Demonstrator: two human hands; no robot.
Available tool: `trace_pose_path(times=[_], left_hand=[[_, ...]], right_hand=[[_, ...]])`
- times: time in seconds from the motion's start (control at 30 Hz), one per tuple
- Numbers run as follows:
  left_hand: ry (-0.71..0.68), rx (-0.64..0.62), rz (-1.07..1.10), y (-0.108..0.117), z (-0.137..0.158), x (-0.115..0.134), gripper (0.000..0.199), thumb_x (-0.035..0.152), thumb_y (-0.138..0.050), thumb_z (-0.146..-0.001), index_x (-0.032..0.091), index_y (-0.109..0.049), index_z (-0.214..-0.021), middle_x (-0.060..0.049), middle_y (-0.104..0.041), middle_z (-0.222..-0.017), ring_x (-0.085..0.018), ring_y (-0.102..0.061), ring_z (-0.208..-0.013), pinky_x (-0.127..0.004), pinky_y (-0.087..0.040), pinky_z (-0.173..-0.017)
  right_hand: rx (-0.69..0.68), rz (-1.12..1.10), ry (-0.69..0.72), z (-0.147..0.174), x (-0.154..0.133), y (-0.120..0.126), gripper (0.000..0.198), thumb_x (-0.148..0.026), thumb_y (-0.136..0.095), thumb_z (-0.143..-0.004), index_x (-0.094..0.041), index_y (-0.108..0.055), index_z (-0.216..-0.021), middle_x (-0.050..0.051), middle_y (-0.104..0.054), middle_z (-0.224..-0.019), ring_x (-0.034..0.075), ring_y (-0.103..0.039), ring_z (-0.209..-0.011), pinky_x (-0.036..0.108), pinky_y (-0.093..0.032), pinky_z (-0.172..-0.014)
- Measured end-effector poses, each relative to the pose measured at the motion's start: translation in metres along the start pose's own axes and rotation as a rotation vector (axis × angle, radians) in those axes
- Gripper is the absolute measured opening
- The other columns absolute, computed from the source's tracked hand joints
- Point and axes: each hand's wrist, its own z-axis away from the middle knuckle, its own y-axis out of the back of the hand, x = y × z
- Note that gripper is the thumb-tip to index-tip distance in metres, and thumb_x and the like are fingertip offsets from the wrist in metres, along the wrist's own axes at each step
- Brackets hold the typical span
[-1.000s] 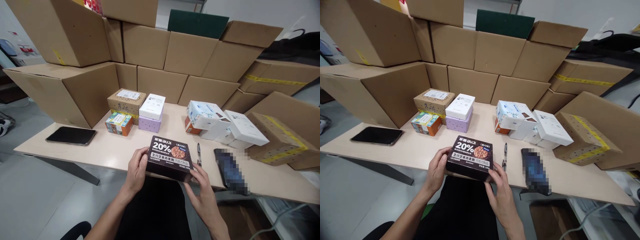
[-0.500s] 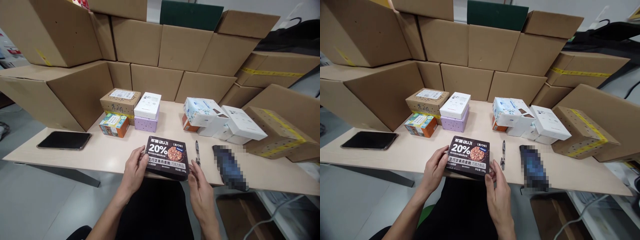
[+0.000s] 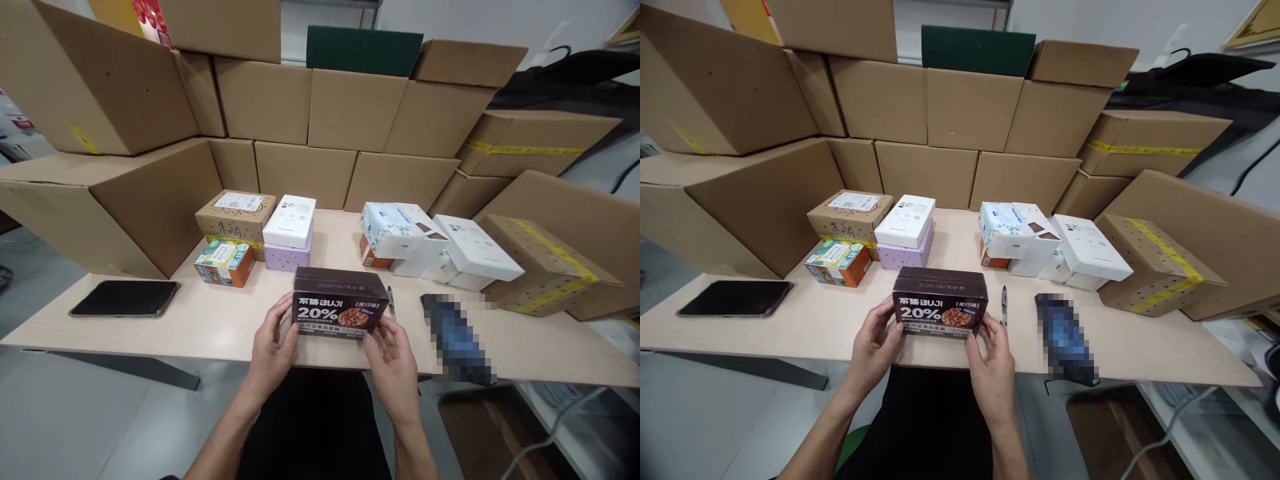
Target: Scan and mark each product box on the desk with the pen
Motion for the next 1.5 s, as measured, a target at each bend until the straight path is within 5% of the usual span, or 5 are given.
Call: trace_pose_path(times=[0.57, 0.8, 0.97, 1.3, 1.5], left_hand=[[0.007, -0.027, -0.202, 0.003, -0.001, 0.009, 0.056, 0.028, -0.065, -0.088, 0.025, -0.050, -0.141, -0.011, -0.061, -0.131, -0.023, -0.062, -0.108, -0.037, -0.054, -0.089], [-0.061, -0.127, -0.037, 0.011, -0.004, 0.011, 0.049, 0.032, -0.058, -0.093, 0.024, -0.054, -0.141, -0.012, -0.051, -0.149, -0.031, -0.043, -0.142, -0.051, -0.036, -0.118], [0.028, -0.128, 0.262, 0.013, -0.001, 0.008, 0.053, 0.050, -0.059, -0.091, 0.022, -0.059, -0.135, -0.013, -0.048, -0.151, -0.033, -0.039, -0.145, -0.049, -0.039, -0.117], [0.046, -0.057, 0.212, 0.005, 0.002, 0.011, 0.032, 0.029, -0.068, -0.089, 0.024, -0.055, -0.117, -0.013, -0.048, -0.134, -0.027, -0.053, -0.130, -0.043, -0.049, -0.105], [-0.105, -0.115, -0.146, 0.004, 0.000, 0.018, 0.037, 0.022, -0.065, -0.087, 0.025, -0.058, -0.123, -0.013, -0.047, -0.132, -0.029, -0.047, -0.132, -0.049, -0.045, -0.109]], right_hand=[[-0.044, 0.141, -0.042, 0.009, 0.001, 0.014, 0.053, -0.053, -0.066, -0.086, -0.022, -0.055, -0.129, 0.013, -0.065, -0.128, 0.026, -0.063, -0.116, 0.042, -0.050, -0.100], [-0.117, -0.120, 0.019, 0.002, -0.001, 0.014, 0.049, -0.065, -0.038, -0.096, -0.024, -0.055, -0.117, 0.011, -0.068, -0.119, 0.024, -0.066, -0.110, 0.041, -0.052, -0.095], [-0.067, -0.224, 0.022, -0.004, 0.001, 0.006, 0.055, -0.070, -0.025, -0.097, -0.025, -0.057, -0.105, 0.008, -0.070, -0.108, 0.023, -0.068, -0.104, 0.040, -0.055, -0.088], [-0.086, 0.084, 0.036, -0.003, -0.003, 0.016, 0.058, -0.068, -0.036, -0.096, -0.021, -0.067, -0.111, 0.013, -0.064, -0.132, 0.026, -0.058, -0.125, 0.045, -0.046, -0.104], [0.087, 0.574, 0.135, -0.024, -0.014, 0.037, 0.050, -0.062, -0.049, -0.092, -0.019, -0.069, -0.109, 0.016, -0.065, -0.115, 0.028, -0.062, -0.097, 0.045, -0.049, -0.090]])
